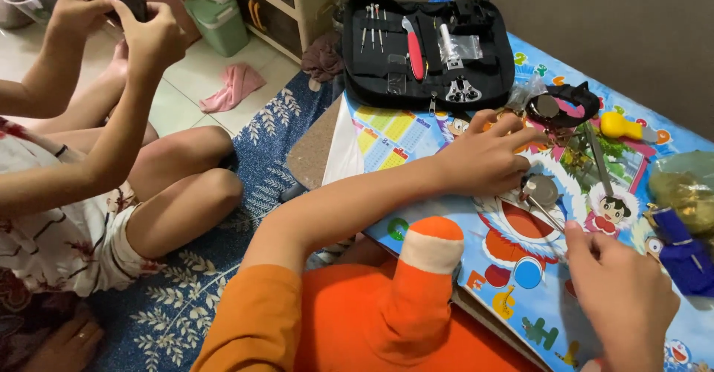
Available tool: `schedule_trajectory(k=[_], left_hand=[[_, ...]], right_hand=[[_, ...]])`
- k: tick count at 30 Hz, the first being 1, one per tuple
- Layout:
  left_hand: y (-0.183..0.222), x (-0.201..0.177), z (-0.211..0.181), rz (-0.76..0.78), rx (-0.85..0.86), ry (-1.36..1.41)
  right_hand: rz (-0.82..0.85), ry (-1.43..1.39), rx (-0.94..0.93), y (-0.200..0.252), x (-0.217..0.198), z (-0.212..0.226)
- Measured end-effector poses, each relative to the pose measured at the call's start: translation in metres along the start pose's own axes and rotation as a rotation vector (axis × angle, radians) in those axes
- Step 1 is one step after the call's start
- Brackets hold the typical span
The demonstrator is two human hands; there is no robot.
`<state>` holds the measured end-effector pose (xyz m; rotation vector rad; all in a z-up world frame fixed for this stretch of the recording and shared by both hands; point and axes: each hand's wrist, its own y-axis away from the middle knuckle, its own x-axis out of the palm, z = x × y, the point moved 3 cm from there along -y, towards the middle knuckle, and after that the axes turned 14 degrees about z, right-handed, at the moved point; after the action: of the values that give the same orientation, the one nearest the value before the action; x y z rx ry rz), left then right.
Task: Repairing or adjusting a metal watch strap using tools from a specialized repair kit.
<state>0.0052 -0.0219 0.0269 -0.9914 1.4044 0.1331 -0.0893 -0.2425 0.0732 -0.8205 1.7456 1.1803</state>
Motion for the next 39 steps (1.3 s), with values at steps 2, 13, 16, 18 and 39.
schedule_trajectory(k=[2, 13, 16, 18, 39], left_hand=[[0.001, -0.002, -0.001, -0.049, -0.002, -0.023], [-0.001, 0.002, 0.004, 0.038, 0.007, 0.038], [-0.001, 0.001, 0.004, 0.042, 0.006, 0.043], [-0.001, 0.002, 0.003, 0.036, 0.01, 0.057], [0.001, 0.001, -0.001, -0.02, 0.074, 0.017]], right_hand=[[-0.045, 0.035, -0.007, -0.003, 0.002, -0.005], [-0.011, 0.078, 0.001, -0.006, 0.003, -0.007], [-0.014, 0.059, 0.0, -0.005, 0.004, -0.005], [-0.014, 0.052, 0.001, 0.0, 0.004, -0.005], [-0.056, 0.001, -0.026, -0.002, 0.01, -0.004]])
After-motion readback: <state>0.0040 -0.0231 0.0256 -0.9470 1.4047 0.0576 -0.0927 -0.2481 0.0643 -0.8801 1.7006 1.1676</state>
